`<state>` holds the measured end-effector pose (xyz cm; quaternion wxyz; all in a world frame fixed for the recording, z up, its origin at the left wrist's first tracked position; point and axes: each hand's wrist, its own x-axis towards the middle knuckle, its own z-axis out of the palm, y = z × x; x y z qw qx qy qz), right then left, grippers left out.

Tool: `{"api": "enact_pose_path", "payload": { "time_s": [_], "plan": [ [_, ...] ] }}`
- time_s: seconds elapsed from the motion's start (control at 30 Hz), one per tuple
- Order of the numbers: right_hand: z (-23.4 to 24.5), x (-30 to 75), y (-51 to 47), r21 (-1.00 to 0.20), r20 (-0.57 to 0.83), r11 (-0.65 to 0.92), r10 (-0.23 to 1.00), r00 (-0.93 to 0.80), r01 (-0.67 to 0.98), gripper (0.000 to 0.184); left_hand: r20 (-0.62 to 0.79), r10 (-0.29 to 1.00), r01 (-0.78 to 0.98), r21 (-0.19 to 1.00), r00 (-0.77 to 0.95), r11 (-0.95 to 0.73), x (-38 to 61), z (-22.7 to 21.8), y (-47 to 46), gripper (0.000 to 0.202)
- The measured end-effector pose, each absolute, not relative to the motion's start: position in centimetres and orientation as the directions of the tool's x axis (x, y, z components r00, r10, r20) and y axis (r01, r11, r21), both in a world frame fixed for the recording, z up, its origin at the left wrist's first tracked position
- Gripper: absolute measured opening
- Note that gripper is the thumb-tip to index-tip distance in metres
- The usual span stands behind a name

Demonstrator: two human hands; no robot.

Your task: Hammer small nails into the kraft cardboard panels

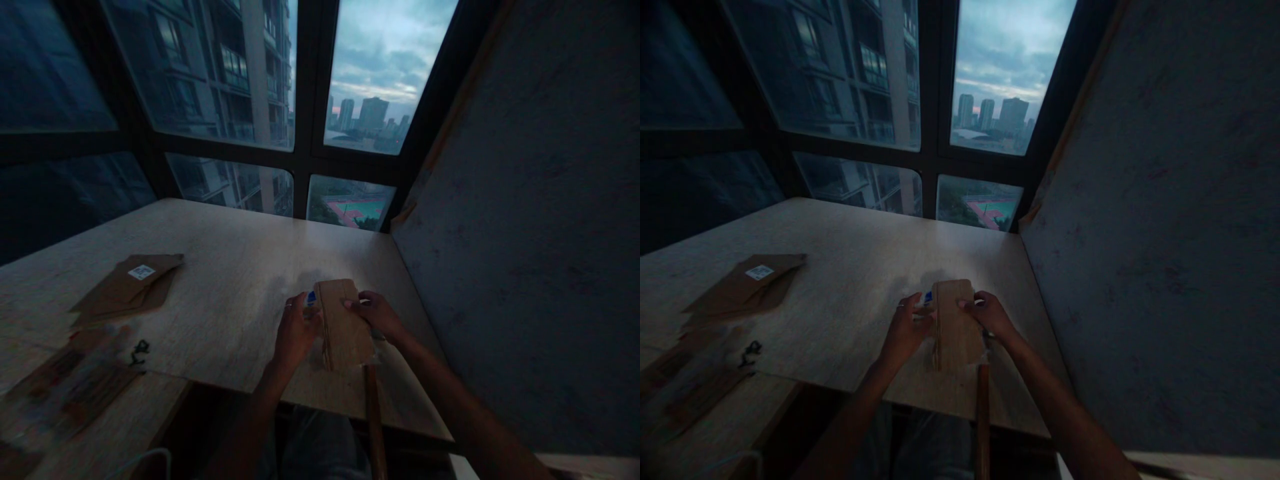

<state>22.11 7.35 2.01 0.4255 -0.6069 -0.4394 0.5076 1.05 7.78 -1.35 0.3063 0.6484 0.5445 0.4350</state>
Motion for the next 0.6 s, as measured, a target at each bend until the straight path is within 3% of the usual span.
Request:
{"api": "enact_pose_path", "payload": {
  "time_s": [0.13, 0.23, 0.37, 0.47, 0.53, 0.6],
  "plan": [
    [2.6, 22.1, 7.1, -0.977, -0.213, -0.214, 0.974, 0.073, 0.016, 0.050, 0.353, 0.936, 0.515, 0.799, 0.016, -0.310, 0.4, -1.0, 7.3, 0.039],
    [3.2, 22.7, 6.6, -0.981, -0.186, -0.182, 0.980, 0.065, -0.060, 0.046, 0.396, 0.918, 0.540, 0.766, 0.031, -0.349, -0.2, -0.9, 7.1, 0.047],
    [3.6, 24.4, 5.8, -0.981, -0.163, -0.155, 0.985, 0.064, -0.114, 0.036, 0.435, 0.867, 0.584, 0.649, 0.243, -0.488, -0.1, -0.4, 7.2, 0.052],
    [3.3, 25.8, 4.8, -0.983, -0.120, -0.107, 0.989, 0.084, -0.146, 0.041, 0.374, 0.790, 0.590, 0.527, 0.486, -0.612, 1.2, 0.0, 7.4, 0.048],
    [3.0, 26.3, 3.7, -0.985, -0.079, -0.061, 0.991, 0.107, -0.163, 0.050, 0.285, 0.777, 0.631, 0.460, 0.561, -0.624, 2.3, 0.1, 7.7, 0.050],
    [2.8, 26.4, 2.5, -0.980, -0.036, -0.011, 0.992, 0.122, -0.199, 0.056, 0.215, 0.783, 0.678, 0.401, 0.583, -0.616, 3.1, 0.1, 8.0, 0.038]
  ]
}}
